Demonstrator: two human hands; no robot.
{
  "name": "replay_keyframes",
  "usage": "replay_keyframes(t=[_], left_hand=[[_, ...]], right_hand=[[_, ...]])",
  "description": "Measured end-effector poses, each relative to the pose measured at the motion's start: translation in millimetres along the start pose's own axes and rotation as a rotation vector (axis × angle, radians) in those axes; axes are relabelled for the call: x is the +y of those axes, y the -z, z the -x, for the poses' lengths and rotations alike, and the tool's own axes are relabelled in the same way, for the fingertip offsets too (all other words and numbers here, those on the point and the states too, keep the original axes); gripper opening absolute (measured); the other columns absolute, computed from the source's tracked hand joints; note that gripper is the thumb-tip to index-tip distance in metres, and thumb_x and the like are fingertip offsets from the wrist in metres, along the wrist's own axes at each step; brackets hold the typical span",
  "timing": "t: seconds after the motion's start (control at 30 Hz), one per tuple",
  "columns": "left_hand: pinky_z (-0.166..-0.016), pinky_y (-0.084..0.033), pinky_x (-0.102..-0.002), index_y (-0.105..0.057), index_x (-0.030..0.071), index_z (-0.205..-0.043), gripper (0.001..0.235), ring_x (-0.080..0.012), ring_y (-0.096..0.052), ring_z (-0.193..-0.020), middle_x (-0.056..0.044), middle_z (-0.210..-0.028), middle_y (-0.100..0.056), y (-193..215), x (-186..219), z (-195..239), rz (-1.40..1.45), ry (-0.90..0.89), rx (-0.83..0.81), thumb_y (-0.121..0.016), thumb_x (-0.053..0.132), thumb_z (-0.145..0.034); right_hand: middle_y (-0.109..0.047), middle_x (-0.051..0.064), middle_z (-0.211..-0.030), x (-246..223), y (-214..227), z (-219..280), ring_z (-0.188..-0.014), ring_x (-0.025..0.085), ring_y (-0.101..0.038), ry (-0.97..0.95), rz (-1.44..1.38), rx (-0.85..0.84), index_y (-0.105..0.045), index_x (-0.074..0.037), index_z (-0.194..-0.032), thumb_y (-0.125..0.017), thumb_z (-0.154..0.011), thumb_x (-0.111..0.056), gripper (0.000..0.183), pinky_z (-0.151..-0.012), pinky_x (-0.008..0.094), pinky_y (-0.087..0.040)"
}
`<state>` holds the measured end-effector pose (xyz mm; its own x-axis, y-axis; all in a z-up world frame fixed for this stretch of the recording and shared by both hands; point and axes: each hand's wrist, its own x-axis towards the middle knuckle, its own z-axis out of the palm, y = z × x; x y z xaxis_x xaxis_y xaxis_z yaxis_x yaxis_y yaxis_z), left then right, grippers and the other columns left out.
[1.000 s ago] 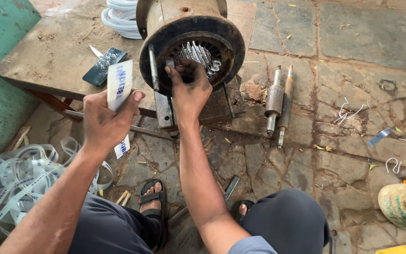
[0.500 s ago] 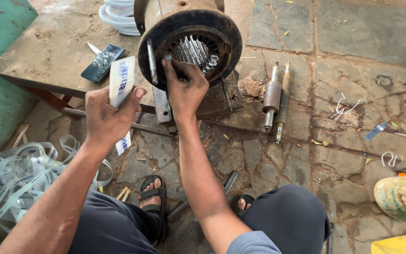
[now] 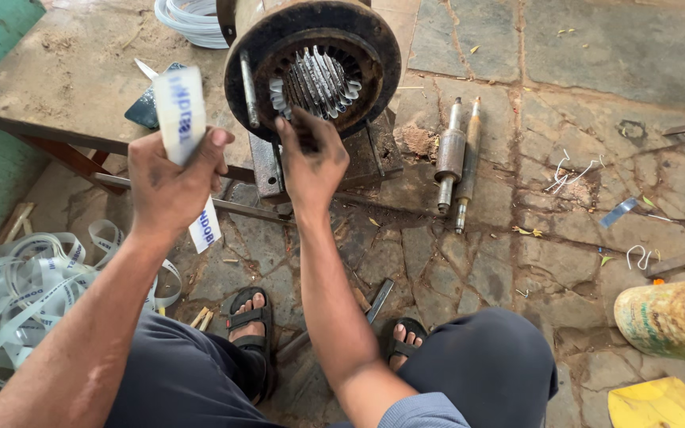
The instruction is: The person inserts strips of insulation paper into the slots of an electric motor stator using a small metal tool, turns the stator over, and moves the assembly on a wooden support block.
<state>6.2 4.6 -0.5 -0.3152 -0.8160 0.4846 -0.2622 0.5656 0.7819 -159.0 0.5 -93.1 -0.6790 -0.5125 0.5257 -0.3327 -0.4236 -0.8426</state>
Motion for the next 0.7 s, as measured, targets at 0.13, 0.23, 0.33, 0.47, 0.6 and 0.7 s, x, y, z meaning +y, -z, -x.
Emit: replay_keyframes(t=[0.13,0.23,0.33,0.47,0.6,0.7], left_hand=[[-0.043,-0.054,-0.027,-0.073,0.001,-0.095,0.034,-0.0131,-0.065,-0.051,-0.009,-0.071,-0.070,3.4,3.0,-2.4,0.184,0.041,0.038,-0.060,0.029,-0.111],[-0.045,-0.053,-0.028,-0.070,0.000,-0.093,0.046,-0.0134,-0.063,-0.050,-0.008,-0.068,-0.067,7.0,9.4,1.1,0.277,0.105,0.067,-0.053,0.038,-0.114],[-0.049,-0.054,-0.030,-0.066,0.001,-0.094,0.049,-0.0154,-0.062,-0.053,-0.009,-0.070,-0.064,6.1,11.7,1.7,0.430,0.093,0.067,-0.051,0.042,-0.115],[-0.051,-0.057,-0.032,-0.063,0.005,-0.095,0.044,-0.0165,-0.063,-0.058,-0.009,-0.073,-0.063,-1.8,15.5,4.0,0.622,0.109,0.071,-0.054,0.043,-0.114],[-0.057,-0.059,-0.027,-0.063,0.007,-0.093,0.045,-0.0155,-0.069,-0.065,-0.008,-0.080,-0.070,-8.6,19.9,7.2,0.550,0.113,0.046,-0.049,0.046,-0.112],[-0.066,-0.060,-0.026,-0.066,0.007,-0.097,0.047,-0.0137,-0.070,-0.074,-0.006,-0.086,-0.072,-16.0,17.3,13.4,0.499,0.074,-0.073,-0.048,0.047,-0.113]], right_hand=[[-0.077,0.006,-0.091,-9.8,9.6,19.8,-0.073,0.013,-0.069,-0.088,-0.136,-0.030,-0.076,-0.006,-0.105,-0.078,-0.094,-0.029,0.025,-0.062,0.031,-0.056],[-0.078,0.006,-0.095,-38.3,19.3,32.6,-0.084,0.013,-0.074,-0.064,-0.199,-0.161,-0.076,-0.007,-0.105,-0.076,-0.098,-0.032,0.026,-0.074,0.030,-0.062],[-0.076,0.006,-0.091,-69.7,31.9,39.6,-0.078,0.012,-0.071,-0.207,-0.180,-0.466,-0.076,-0.005,-0.107,-0.077,-0.092,-0.032,0.031,-0.068,0.026,-0.060],[-0.070,0.002,-0.083,-92.3,41.1,50.3,-0.070,0.008,-0.061,-0.381,-0.286,-0.690,-0.074,-0.002,-0.111,-0.076,-0.092,-0.033,0.036,-0.060,0.023,-0.049],[-0.070,0.001,-0.078,-93.3,46.0,57.4,-0.066,0.007,-0.055,-0.511,-0.373,-0.640,-0.075,0.001,-0.105,-0.075,-0.096,-0.030,0.033,-0.056,0.024,-0.043],[-0.070,0.000,-0.080,-83.6,48.4,61.6,-0.071,0.005,-0.058,-0.477,-0.380,-0.633,-0.073,0.000,-0.107,-0.072,-0.100,-0.027,0.028,-0.061,0.022,-0.046]])
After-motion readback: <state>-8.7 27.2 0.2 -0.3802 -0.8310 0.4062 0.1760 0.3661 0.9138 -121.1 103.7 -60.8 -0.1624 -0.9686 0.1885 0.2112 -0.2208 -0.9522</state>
